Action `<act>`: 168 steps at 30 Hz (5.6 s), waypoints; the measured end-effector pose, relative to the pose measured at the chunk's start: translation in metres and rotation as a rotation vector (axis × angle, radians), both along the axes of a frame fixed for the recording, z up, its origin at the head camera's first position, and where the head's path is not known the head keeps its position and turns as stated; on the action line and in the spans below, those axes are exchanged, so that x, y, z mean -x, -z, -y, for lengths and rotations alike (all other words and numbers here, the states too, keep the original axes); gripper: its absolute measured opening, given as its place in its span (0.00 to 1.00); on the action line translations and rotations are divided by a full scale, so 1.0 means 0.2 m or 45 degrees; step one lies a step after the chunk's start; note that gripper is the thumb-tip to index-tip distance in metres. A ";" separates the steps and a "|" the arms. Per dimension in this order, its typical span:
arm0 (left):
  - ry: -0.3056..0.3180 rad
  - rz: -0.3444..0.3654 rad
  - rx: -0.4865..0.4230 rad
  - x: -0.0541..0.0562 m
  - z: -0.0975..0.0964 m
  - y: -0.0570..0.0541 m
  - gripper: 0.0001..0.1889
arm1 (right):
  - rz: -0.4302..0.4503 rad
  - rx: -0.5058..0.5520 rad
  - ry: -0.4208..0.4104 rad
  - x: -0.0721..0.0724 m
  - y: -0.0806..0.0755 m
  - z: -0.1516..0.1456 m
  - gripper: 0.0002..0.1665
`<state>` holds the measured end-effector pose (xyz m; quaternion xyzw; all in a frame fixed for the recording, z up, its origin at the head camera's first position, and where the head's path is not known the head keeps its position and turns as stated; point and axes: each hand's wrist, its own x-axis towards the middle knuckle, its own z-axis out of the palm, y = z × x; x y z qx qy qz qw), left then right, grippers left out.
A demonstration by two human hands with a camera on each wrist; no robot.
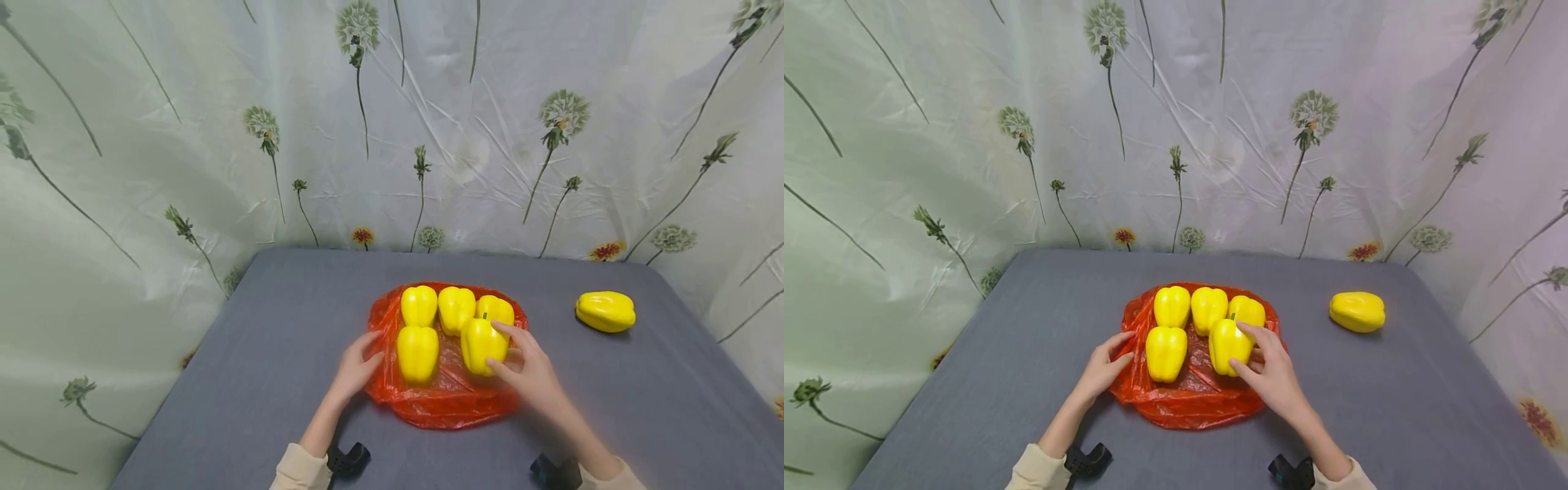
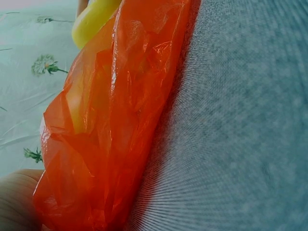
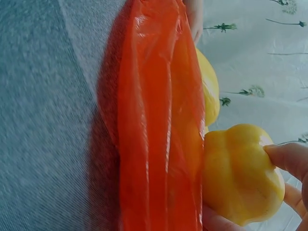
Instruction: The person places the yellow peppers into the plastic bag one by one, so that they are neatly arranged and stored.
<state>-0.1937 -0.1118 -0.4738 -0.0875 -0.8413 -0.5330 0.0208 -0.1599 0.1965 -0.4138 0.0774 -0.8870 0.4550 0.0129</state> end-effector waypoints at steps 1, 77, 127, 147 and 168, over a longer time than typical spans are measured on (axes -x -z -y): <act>0.005 -0.006 0.006 0.00 0.00 0.00 0.23 | 0.004 -0.002 -0.001 0.00 0.00 0.00 0.36; -0.015 -0.006 0.038 -0.02 0.00 0.01 0.23 | -0.116 -0.073 -0.205 0.01 0.20 0.11 0.48; -0.011 0.008 0.076 0.00 -0.01 -0.03 0.23 | -0.255 -0.086 0.042 0.05 -0.01 -0.09 0.39; -0.022 0.004 0.079 0.00 -0.01 -0.03 0.23 | -0.352 -0.110 0.283 0.09 -0.06 -0.29 0.36; -0.017 -0.011 0.081 0.01 -0.01 -0.01 0.24 | -0.165 -0.203 0.541 0.14 -0.05 -0.48 0.35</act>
